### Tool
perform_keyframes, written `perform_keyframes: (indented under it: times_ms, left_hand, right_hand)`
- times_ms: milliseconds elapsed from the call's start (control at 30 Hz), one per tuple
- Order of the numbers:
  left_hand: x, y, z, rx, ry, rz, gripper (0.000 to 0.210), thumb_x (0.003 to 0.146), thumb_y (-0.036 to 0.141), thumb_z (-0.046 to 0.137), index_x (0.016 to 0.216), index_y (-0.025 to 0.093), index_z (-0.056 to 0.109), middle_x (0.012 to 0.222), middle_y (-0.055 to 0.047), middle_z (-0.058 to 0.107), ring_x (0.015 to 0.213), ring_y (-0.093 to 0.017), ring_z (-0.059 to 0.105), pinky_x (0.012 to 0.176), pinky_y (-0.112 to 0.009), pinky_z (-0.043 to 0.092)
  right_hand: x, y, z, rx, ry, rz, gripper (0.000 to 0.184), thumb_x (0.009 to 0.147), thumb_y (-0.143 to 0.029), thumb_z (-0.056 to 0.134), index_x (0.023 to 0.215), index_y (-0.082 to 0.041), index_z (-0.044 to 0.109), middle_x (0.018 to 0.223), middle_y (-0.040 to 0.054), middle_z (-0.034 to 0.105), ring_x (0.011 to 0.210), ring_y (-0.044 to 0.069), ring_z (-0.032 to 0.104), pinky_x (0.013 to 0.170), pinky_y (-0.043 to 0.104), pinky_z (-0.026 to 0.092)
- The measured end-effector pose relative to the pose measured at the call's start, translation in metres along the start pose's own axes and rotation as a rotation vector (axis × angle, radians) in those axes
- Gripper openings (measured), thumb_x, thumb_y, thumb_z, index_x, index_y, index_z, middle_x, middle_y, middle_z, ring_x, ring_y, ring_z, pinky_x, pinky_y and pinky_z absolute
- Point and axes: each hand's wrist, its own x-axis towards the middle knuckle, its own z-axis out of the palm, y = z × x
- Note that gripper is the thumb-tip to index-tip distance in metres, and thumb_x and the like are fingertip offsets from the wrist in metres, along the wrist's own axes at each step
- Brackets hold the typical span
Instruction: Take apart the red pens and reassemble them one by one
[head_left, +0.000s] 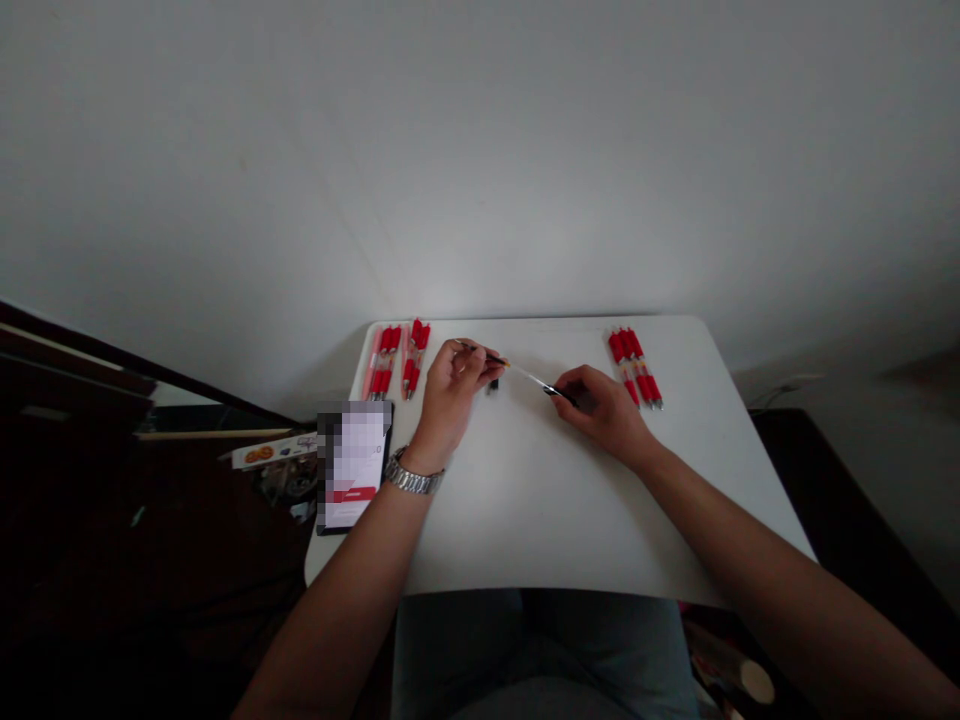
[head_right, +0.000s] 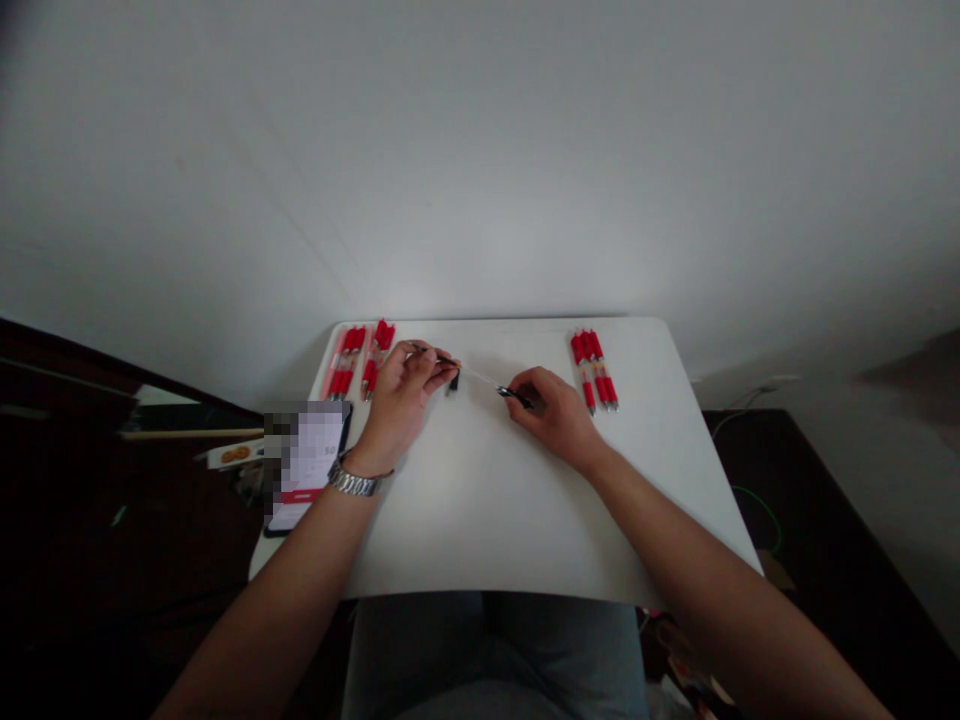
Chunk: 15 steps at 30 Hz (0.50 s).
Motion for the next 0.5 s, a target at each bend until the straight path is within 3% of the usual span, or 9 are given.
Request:
perform_keyframes:
  times_ms: [500]
  left_hand:
    - [-0.0052, -0.0017, 0.0017, 0.101, -0.236, -0.095, 0.023, 0.089, 0.036, 0.075, 0.1, 0.017, 0.067, 0.103, -0.006, 0.07, 0.099, -0.017, 0.068, 0.096, -0.037, 0.057]
  right_hand:
    - [0.0003, -0.003, -0.0001, -0.011, -0.02, -0.036, 0.011, 0.09, -0.029, 0.066, 0.097, -0.022, 0.062, 0.085, 0.0046, 0.067, 0.077, 0.02, 0.065, 0.07, 0.034, 0.052]
